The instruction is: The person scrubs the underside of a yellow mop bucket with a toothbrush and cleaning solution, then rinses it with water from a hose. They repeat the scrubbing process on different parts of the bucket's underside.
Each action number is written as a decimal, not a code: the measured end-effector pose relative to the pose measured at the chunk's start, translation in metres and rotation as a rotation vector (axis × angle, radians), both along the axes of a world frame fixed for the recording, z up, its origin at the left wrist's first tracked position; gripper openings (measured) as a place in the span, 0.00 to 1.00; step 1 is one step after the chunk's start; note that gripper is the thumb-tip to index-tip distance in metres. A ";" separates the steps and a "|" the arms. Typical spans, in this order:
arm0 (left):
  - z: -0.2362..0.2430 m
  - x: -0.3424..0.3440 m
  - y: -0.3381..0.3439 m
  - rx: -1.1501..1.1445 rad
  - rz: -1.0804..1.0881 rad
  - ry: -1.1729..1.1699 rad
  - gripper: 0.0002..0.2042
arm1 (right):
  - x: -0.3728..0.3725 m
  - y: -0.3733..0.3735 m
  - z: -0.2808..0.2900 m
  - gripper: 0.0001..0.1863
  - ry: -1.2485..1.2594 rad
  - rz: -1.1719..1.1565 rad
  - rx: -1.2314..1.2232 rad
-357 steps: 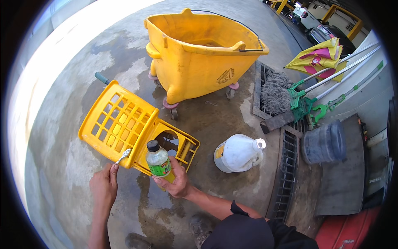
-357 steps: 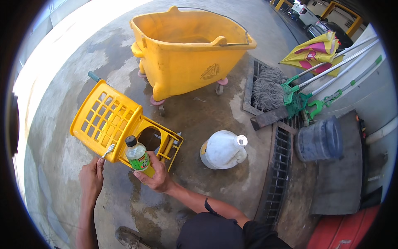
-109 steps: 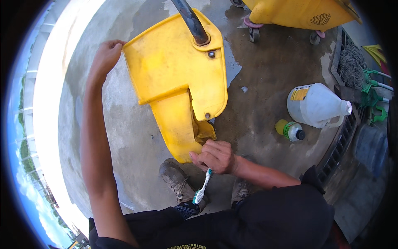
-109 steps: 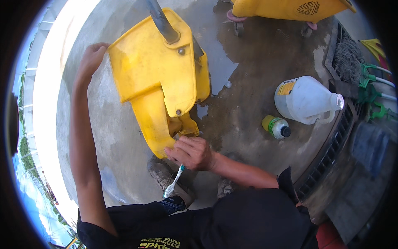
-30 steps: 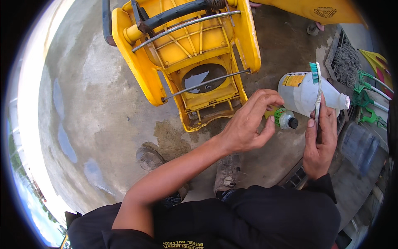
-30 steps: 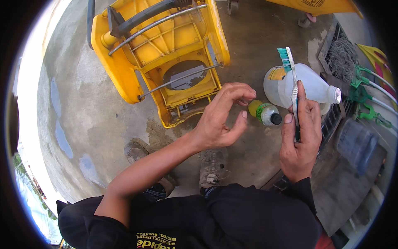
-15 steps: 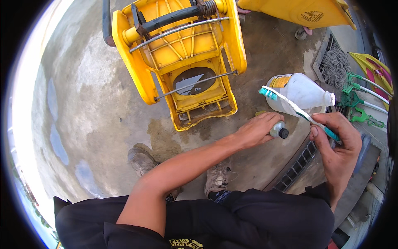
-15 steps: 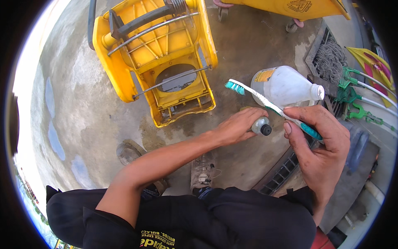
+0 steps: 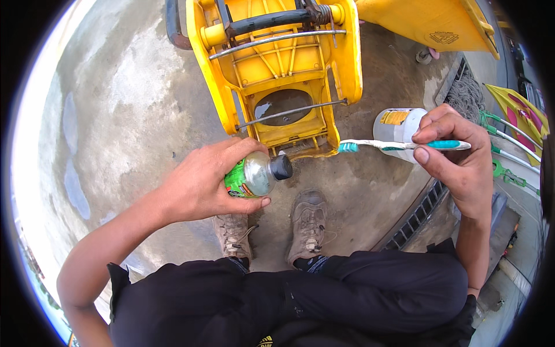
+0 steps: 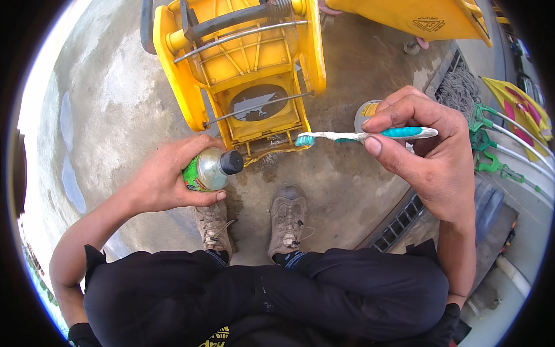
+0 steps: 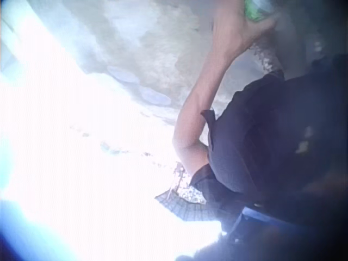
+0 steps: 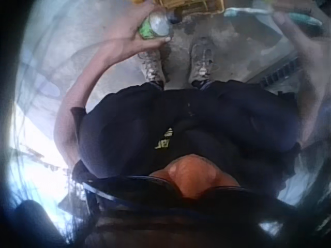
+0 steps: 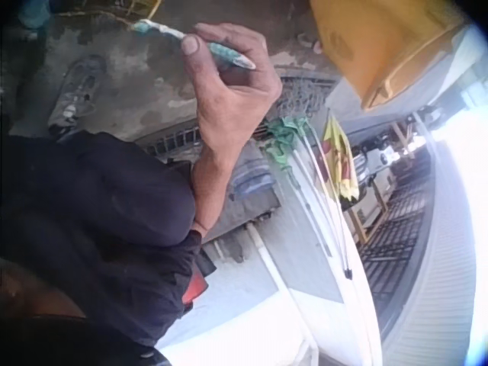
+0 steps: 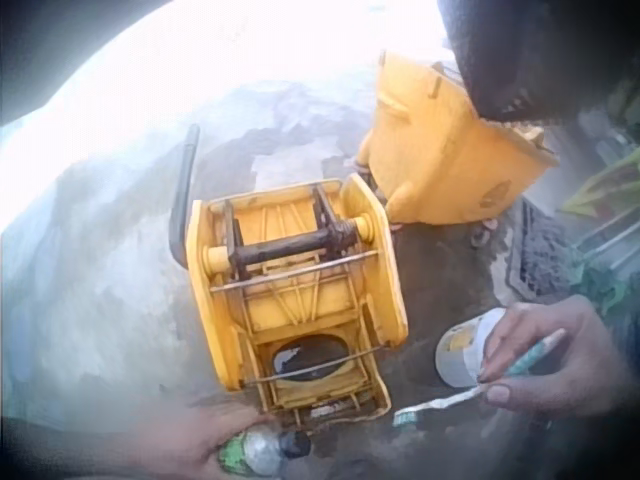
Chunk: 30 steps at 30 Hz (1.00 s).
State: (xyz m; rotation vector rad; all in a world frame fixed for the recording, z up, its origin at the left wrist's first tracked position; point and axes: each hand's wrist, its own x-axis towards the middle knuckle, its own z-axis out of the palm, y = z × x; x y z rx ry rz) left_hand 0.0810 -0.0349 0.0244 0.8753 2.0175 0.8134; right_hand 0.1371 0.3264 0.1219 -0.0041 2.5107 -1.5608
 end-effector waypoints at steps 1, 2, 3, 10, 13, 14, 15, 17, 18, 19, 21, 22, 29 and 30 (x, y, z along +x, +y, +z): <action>-0.014 0.008 -0.001 -0.007 0.082 -0.014 0.35 | 0.001 0.002 -0.011 0.08 0.011 -0.029 -0.070; -0.028 0.017 0.004 0.053 0.127 -0.081 0.35 | 0.001 0.004 -0.018 0.08 0.022 -0.059 -0.138; -0.041 0.028 0.015 0.103 0.178 -0.151 0.35 | 0.004 0.004 -0.024 0.10 -0.042 -0.159 -0.242; -0.067 0.049 0.045 0.216 0.186 -0.074 0.34 | 0.026 -0.020 -0.108 0.07 0.103 0.106 0.028; -0.070 0.041 0.053 0.121 0.135 0.083 0.35 | 0.026 -0.025 -0.127 0.07 0.141 0.214 0.327; -0.069 0.038 0.054 0.076 0.102 0.122 0.35 | 0.028 -0.027 -0.131 0.06 0.119 0.246 0.352; -0.070 0.035 0.056 0.033 0.072 0.164 0.35 | 0.029 -0.027 -0.136 0.06 0.099 0.281 0.380; -0.073 0.032 0.058 0.013 0.066 0.207 0.36 | 0.030 -0.028 -0.132 0.06 0.066 0.326 0.404; -0.075 0.031 0.058 0.001 0.061 0.230 0.36 | 0.028 -0.028 -0.125 0.07 0.092 0.344 0.391; -0.077 0.032 0.058 -0.004 0.074 0.222 0.36 | 0.025 -0.026 -0.119 0.07 0.118 0.362 0.377; -0.079 0.032 0.062 -0.018 0.090 0.213 0.35 | 0.023 -0.026 -0.122 0.08 0.146 0.401 0.417; -0.080 0.031 0.063 -0.012 0.098 0.210 0.35 | 0.020 -0.025 -0.133 0.08 0.128 0.442 0.437; -0.080 0.033 0.061 0.020 0.127 0.148 0.34 | 0.016 -0.018 -0.123 0.07 0.020 0.380 0.336; -0.080 0.030 0.061 0.016 0.127 0.147 0.34 | 0.012 -0.021 -0.126 0.07 0.018 0.396 0.357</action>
